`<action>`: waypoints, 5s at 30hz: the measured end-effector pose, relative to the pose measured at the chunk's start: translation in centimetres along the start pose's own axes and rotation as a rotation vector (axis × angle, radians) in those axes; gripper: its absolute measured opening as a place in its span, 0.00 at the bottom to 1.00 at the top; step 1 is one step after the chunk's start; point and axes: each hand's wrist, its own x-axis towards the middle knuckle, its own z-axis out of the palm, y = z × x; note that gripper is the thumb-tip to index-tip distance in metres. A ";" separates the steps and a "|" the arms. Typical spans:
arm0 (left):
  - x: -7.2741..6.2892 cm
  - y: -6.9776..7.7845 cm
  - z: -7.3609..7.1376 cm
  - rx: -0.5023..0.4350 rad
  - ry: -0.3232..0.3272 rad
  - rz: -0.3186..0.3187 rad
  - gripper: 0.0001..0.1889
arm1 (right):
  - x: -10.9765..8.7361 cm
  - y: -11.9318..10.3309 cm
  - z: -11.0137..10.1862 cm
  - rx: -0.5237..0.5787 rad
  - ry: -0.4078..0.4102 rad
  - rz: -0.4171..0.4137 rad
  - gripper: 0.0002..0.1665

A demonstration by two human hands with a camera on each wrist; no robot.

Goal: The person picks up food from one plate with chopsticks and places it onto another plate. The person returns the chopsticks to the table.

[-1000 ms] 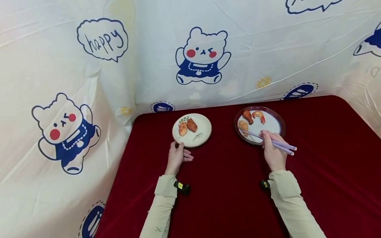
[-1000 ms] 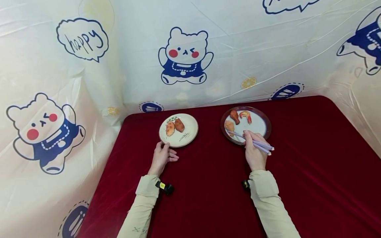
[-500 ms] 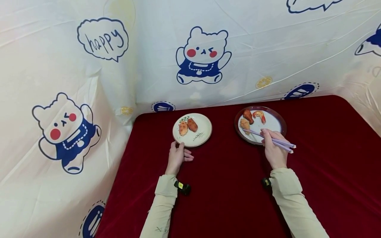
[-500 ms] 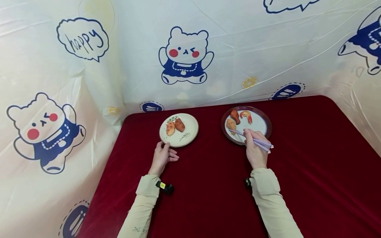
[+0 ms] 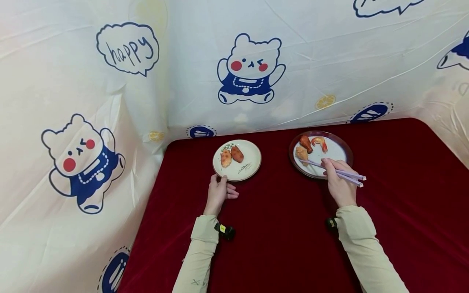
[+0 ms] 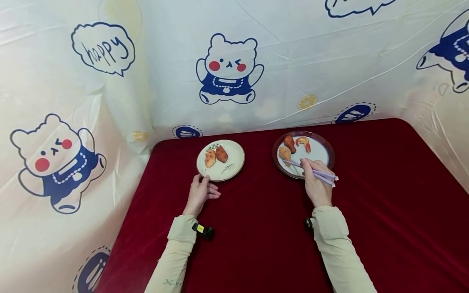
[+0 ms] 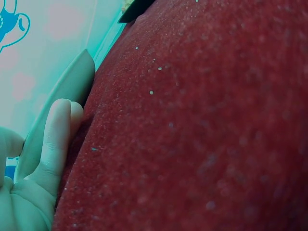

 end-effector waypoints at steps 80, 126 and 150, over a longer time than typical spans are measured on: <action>-1.7 2.4 -0.2 -0.006 -0.053 -0.032 0.32 | 0.4 -2.4 -0.5 0.275 0.186 0.132 0.17; -1.9 2.6 -0.2 -0.008 -0.067 -0.033 0.33 | -4.4 -6.0 11.3 0.411 -0.219 0.173 0.21; -1.7 2.5 -0.3 -0.013 -0.053 -0.042 0.31 | -3.4 -6.4 15.0 0.435 -0.186 0.210 0.24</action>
